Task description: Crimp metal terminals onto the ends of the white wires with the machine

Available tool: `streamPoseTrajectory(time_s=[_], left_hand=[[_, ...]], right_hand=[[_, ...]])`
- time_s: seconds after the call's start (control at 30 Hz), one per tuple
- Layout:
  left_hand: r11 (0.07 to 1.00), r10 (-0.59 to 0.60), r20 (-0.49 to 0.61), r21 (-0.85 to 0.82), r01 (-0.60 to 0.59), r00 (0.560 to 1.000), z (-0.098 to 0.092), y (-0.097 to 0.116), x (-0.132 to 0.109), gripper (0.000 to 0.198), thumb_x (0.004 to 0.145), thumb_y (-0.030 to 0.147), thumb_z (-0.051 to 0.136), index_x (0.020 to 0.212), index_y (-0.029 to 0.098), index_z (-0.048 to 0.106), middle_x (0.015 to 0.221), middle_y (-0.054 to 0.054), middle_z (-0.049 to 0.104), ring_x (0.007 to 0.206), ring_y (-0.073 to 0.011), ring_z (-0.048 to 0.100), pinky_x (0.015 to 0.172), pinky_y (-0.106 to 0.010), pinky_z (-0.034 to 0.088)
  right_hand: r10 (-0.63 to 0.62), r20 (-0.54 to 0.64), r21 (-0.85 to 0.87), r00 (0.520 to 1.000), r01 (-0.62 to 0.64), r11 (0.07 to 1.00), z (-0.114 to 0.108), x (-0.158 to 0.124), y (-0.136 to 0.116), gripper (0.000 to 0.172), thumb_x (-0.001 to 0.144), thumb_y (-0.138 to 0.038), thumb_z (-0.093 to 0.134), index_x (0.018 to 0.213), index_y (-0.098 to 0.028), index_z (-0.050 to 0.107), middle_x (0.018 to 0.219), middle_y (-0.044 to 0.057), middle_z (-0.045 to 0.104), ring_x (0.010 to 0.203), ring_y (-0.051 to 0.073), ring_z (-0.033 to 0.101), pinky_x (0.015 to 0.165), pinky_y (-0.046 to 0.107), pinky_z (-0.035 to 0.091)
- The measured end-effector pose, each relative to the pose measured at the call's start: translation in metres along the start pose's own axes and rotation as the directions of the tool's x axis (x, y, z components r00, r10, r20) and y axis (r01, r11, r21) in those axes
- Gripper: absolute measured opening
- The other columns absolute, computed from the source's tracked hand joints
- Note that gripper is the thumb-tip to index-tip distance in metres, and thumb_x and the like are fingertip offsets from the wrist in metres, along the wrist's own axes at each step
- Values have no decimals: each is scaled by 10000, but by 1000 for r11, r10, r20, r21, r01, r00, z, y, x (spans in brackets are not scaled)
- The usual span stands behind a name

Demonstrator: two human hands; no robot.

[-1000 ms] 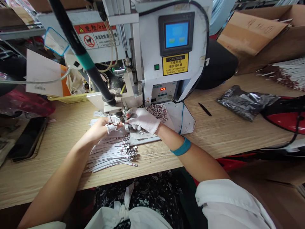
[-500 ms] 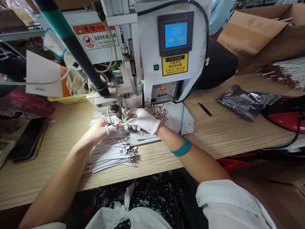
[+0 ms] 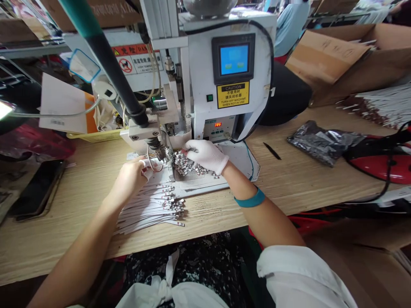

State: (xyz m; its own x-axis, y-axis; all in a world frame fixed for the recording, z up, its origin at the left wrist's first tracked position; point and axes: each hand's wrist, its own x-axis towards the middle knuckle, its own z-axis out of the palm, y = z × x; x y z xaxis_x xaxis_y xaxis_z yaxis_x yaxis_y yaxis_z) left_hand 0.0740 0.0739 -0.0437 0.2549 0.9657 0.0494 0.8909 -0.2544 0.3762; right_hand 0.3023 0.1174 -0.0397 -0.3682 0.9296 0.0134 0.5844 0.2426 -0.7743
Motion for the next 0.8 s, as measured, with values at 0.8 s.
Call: streamPoseTrajectory(time_s=[0.8], left_hand=[[965,126,56,-240,-109,990,4,-5,9,207,731,159,419,749,152,625,797,-71,648,740,-190,571,690,-278,440]], right_hand=[[96,115,232,989,-121,965,16,-4,-12,106,777,-230,578,818,-137,606,569,-21,542,449,92,472,432,225,352]])
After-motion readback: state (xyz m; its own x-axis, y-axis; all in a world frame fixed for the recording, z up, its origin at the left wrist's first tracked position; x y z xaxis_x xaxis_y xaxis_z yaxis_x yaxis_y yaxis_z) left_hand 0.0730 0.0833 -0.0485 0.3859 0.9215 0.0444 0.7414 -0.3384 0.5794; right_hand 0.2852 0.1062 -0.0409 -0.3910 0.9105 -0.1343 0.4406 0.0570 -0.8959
